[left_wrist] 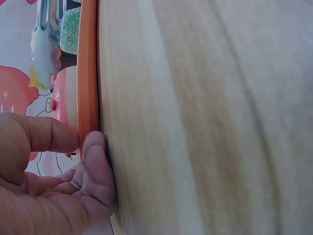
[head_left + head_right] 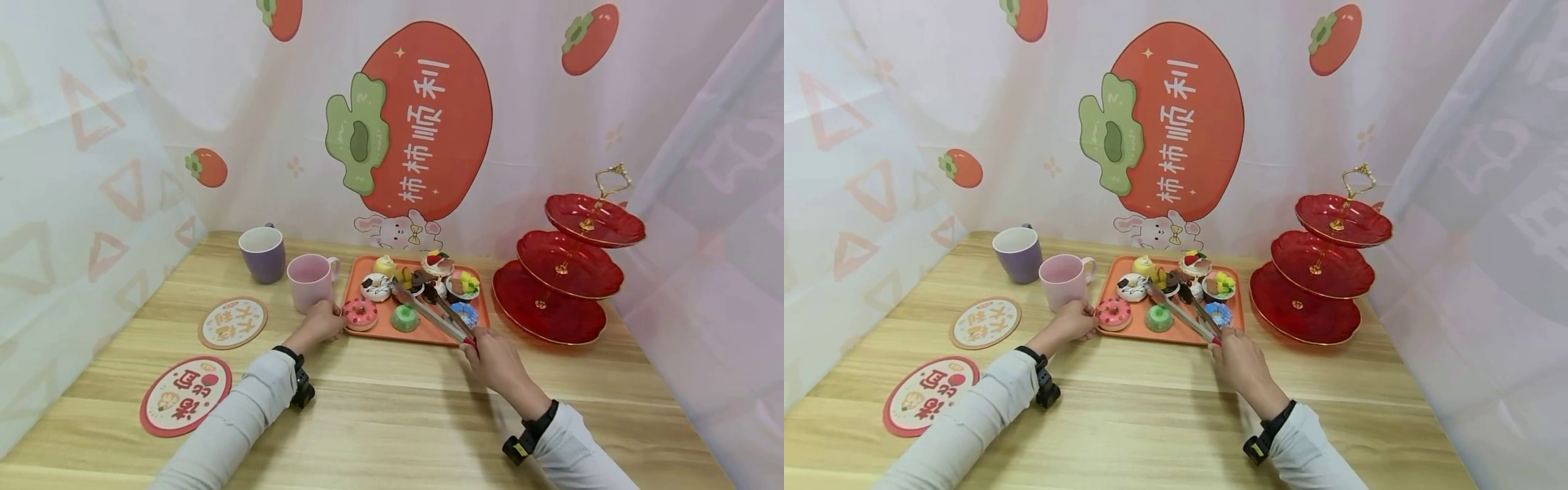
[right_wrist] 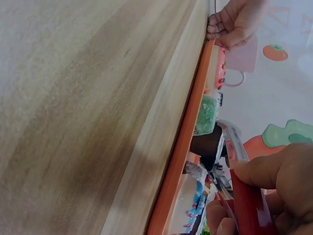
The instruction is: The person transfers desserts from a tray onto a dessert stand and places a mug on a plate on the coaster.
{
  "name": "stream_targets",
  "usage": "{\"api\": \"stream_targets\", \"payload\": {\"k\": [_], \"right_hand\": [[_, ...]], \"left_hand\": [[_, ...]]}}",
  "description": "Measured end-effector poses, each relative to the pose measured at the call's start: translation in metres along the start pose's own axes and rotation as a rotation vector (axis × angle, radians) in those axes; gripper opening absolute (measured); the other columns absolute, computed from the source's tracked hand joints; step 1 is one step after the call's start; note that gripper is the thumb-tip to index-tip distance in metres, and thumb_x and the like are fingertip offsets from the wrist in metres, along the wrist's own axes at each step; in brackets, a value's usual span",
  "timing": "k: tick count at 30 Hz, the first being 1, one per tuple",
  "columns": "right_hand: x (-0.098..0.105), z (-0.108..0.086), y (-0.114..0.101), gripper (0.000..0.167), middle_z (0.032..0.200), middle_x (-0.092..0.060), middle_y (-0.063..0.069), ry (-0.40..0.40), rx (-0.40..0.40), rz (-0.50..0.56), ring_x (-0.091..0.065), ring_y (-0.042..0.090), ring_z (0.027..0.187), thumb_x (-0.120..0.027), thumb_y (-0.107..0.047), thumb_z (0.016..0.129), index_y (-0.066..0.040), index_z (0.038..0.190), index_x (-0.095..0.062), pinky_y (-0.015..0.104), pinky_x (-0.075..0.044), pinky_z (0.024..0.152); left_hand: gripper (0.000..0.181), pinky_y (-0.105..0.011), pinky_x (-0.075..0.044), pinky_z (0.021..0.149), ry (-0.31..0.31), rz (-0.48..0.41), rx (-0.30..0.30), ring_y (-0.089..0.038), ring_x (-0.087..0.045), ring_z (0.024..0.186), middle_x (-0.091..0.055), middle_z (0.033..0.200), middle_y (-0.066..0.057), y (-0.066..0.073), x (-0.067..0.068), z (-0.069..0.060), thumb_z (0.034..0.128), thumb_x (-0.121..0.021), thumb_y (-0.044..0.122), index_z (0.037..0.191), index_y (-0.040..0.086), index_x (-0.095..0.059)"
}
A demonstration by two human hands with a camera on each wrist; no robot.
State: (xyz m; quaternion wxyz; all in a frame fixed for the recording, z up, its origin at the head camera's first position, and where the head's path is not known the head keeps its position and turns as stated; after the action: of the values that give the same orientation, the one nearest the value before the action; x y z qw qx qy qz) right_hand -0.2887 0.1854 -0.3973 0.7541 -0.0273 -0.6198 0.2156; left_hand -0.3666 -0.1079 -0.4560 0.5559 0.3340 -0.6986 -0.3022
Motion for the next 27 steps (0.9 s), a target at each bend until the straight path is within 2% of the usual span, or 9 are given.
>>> {"api": "stream_targets", "payload": {"k": [10, 22, 27], "right_hand": [[0.005, -0.007, 0.000, 0.015, 0.068, -0.044, 0.003, -0.010, -0.012, 0.034, -0.040, 0.017, 0.060, -0.067, -0.010, 0.084, -0.001, 0.090, -0.057, 0.028, -0.032, 0.049], [0.021, -0.026, -0.003, 0.017, 0.072, -0.050, 0.004, 0.040, 0.008, 0.052, -0.042, 0.017, 0.059, -0.069, -0.008, 0.082, 0.001, 0.093, -0.059, 0.029, -0.034, 0.050], [0.026, -0.034, -0.003, 0.019, 0.072, -0.051, 0.004, 0.057, 0.010, 0.069, -0.042, 0.016, 0.059, -0.071, -0.008, 0.081, 0.002, 0.094, -0.060, 0.029, -0.036, 0.051]], "left_hand": [[0.009, -0.023, -0.044, 0.048, 0.006, 0.010, -0.002, -0.015, -0.054, 0.054, -0.057, 0.066, -0.009, -0.001, -0.001, 0.001, 0.0832, -0.060, 0.003, 0.085, -0.001, -0.053], [0.009, -0.024, -0.043, 0.049, -0.027, 0.003, 0.026, -0.017, -0.054, 0.056, -0.058, 0.068, -0.010, -0.004, -0.004, 0.003, 0.0849, -0.060, 0.005, 0.084, 0.000, -0.052], [0.008, -0.025, -0.041, 0.049, -0.020, 0.013, -0.003, -0.016, -0.052, 0.056, -0.055, 0.066, -0.008, -0.006, -0.003, 0.004, 0.0848, -0.058, 0.004, 0.080, 0.001, -0.052]]}}
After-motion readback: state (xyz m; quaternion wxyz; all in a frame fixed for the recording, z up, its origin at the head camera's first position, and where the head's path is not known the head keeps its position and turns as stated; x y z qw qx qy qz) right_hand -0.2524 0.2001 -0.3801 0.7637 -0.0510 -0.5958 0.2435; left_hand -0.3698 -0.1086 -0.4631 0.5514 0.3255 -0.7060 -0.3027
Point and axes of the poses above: each hand's wrist, its own z-axis towards the middle knuckle, its own x-axis out of the back of the hand, y = z × x, the point moved 8 cm from there along z, towards the middle knuckle
